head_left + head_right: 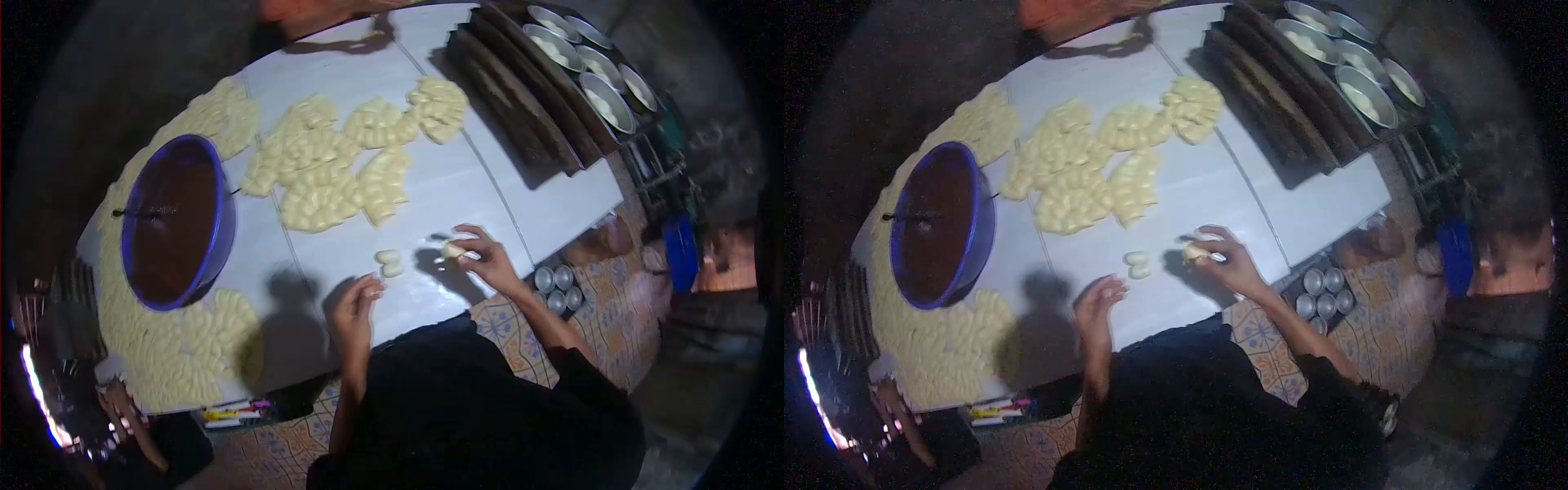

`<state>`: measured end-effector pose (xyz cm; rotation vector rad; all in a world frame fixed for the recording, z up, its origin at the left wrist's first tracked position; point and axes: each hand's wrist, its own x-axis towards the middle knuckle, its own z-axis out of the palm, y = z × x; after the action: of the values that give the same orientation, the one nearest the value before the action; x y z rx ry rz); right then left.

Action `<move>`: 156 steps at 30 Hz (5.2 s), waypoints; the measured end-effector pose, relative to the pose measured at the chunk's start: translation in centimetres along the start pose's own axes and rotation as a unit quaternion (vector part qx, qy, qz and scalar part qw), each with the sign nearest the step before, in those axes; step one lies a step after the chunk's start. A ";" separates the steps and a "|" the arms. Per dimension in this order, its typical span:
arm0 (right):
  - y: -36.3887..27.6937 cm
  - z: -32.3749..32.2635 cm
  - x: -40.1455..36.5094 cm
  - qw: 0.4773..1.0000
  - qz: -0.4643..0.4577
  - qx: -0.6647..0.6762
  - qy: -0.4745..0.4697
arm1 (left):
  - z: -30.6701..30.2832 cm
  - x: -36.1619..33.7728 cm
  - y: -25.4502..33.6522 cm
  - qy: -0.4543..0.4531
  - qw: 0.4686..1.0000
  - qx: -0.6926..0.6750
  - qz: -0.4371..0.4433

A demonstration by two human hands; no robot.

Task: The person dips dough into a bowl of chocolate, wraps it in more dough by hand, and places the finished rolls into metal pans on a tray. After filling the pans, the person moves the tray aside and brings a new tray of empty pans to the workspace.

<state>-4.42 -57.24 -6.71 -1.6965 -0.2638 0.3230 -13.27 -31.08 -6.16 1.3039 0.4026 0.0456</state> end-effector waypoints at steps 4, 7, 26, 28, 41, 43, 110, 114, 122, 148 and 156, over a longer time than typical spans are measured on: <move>-6.4 10.3 1.5 0.997 0.023 0.077 0.018 | 2.3 0.2 1.1 -0.028 0.989 0.049 0.138; -5.8 13.0 3.1 0.994 -0.102 -0.029 -0.041 | 1.0 0.5 -0.1 0.088 0.987 -0.031 0.131; -4.4 17.4 9.1 0.904 -0.039 0.282 -0.318 | -20.4 17.8 15.4 0.219 0.933 0.260 0.122; -3.6 17.5 9.0 0.914 -0.051 0.258 -0.310 | -25.0 23.2 12.9 0.313 0.849 0.417 0.089; -0.4 19.9 10.5 0.840 0.205 0.449 -0.225 | -12.7 9.5 8.2 0.047 0.982 -0.179 0.031; 0.2 21.1 10.2 0.805 0.247 0.502 -0.199 | -7.1 6.2 7.8 0.061 0.973 -0.205 -0.084; -8.9 16.6 4.2 0.985 -0.121 -0.027 -0.121 | -2.2 -1.5 2.3 0.152 0.977 -0.031 0.145; -7.3 17.7 6.7 0.981 -0.158 0.042 -0.102 | -2.8 -1.1 0.6 0.182 0.963 0.051 0.195; -4.6 18.1 7.9 0.912 -0.040 0.219 -0.344 | -4.4 1.8 4.1 -0.245 0.767 -0.592 0.039; -1.9 20.8 7.4 0.974 0.113 0.195 -0.023 | -4.9 4.5 5.1 0.156 0.976 -0.130 -0.079; -3.4 16.3 5.5 0.984 -0.159 0.033 -0.069 | -4.1 1.3 1.6 0.037 0.996 0.036 0.066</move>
<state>-5.11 -39.76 -5.91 -1.5393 -0.6133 0.2081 -13.01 -26.50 -5.80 1.4024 0.3829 0.1918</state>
